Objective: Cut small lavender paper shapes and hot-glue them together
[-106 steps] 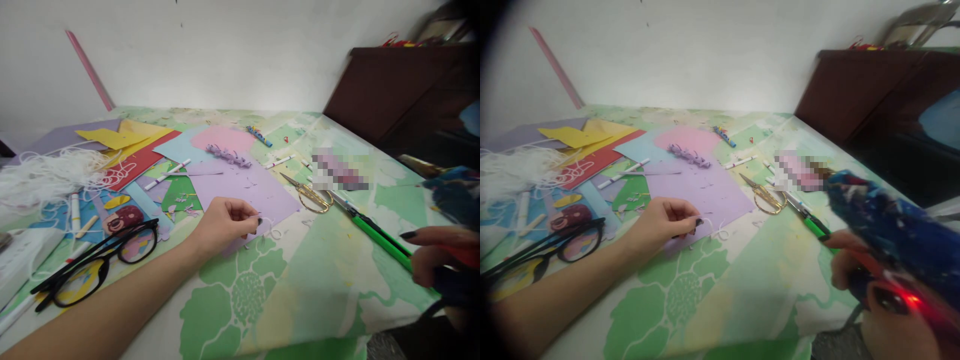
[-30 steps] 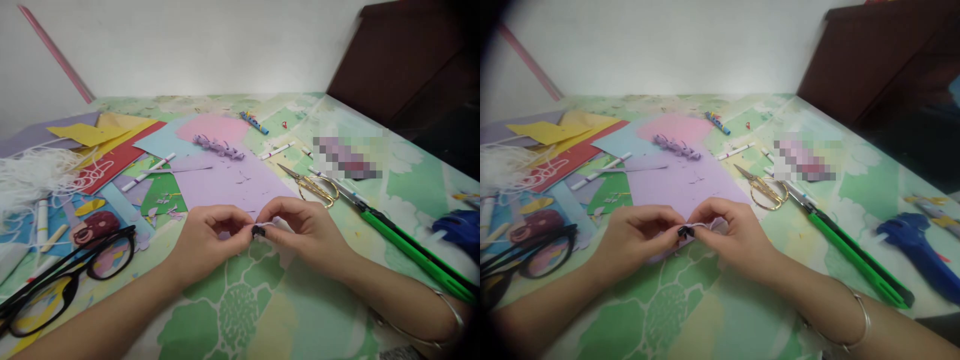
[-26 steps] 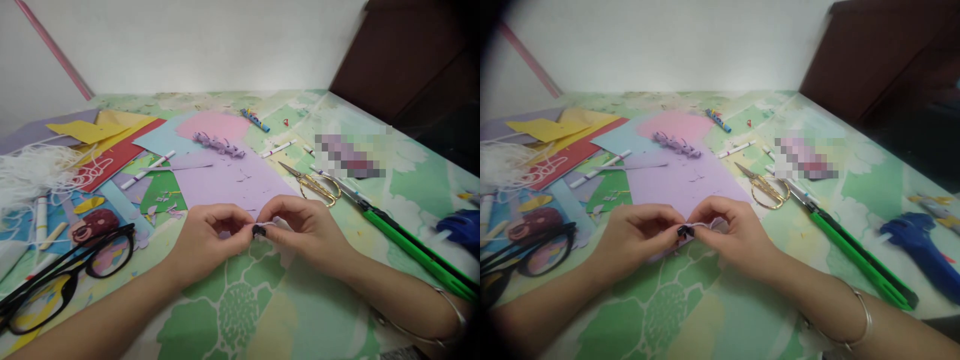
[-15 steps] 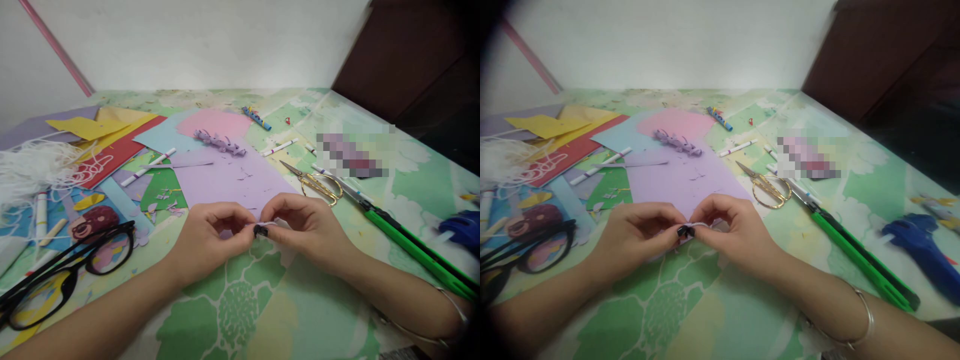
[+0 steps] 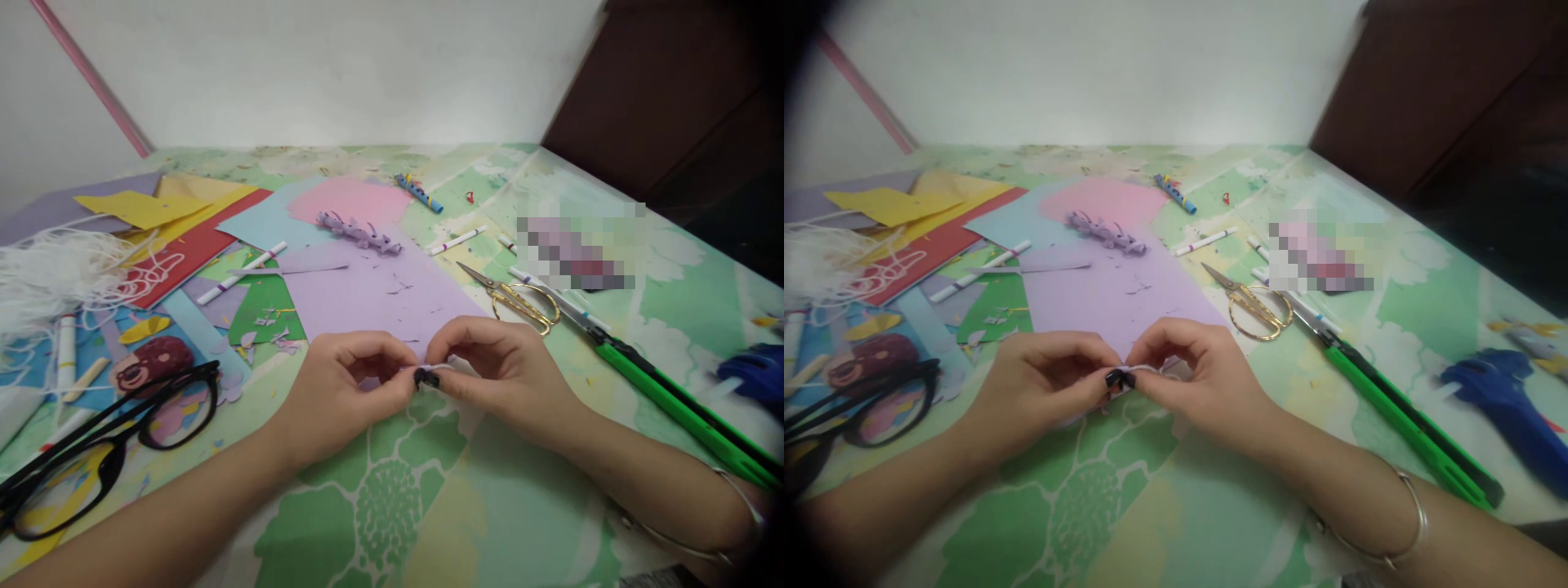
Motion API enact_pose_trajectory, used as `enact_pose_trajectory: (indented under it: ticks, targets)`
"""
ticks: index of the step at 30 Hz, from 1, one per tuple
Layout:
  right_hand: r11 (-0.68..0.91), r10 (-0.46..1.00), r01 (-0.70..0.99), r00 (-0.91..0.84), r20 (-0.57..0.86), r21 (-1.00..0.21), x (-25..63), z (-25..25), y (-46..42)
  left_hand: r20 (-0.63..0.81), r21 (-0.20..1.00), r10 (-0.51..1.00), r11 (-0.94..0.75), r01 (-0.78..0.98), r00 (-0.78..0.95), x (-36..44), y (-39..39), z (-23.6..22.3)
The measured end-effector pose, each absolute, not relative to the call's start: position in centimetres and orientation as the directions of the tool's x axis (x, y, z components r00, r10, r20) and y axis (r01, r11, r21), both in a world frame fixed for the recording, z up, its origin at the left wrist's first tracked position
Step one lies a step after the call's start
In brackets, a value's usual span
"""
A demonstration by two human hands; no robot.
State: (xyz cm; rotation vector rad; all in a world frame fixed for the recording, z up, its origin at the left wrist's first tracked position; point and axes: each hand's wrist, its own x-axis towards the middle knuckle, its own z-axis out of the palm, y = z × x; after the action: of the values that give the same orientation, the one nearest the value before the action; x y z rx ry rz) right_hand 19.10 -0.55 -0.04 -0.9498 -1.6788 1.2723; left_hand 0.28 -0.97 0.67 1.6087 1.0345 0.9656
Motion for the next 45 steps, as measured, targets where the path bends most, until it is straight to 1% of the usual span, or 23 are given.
enact_pose_trajectory:
  ticks: [9, 22, 28, 34, 38, 42, 45]
  targets:
    - [0.143, 0.903, 0.054, -0.416, 0.108, -0.988, 19.02, -0.02, -0.47, 0.099, 0.966, 0.936, -0.172, 0.192, 0.339, 0.25, -0.84, 0.64]
    - [0.115, 0.896, 0.061, -0.437, 0.077, -0.992, 19.12, 0.14, -0.25, 0.064, 0.977, 0.93, -0.132, 0.167, 0.362, 0.33, -0.84, 0.64]
    - [0.136, 0.89, 0.062, -0.446, 0.094, -0.989, 19.26, 0.19, -0.18, 0.06, 0.979, 0.925, -0.128, 0.158, 0.375, 0.31, -0.84, 0.62]
    - [0.101, 0.906, 0.078, -0.419, 0.059, -0.992, 19.09, 0.12, -0.22, 0.087, 0.969, 0.93, -0.162, 0.188, 0.356, 0.19, -0.75, 0.51]
    - [0.124, 0.917, 0.093, -0.392, 0.078, -0.988, 19.11, 0.14, -0.21, 0.098, 0.964, 0.933, -0.176, 0.2, 0.347, 0.17, -0.78, 0.37]
    - [0.154, 0.917, 0.105, -0.384, 0.103, -0.982, 19.14, 0.18, -0.21, 0.146, 0.947, 0.94, -0.223, 0.231, 0.309, 0.17, -0.8, 0.32]
    - [0.158, 0.918, 0.102, -0.382, 0.108, -0.982, 19.09, 0.12, -0.25, 0.164, 0.943, 0.935, -0.242, 0.228, 0.315, 0.14, -0.82, 0.35]
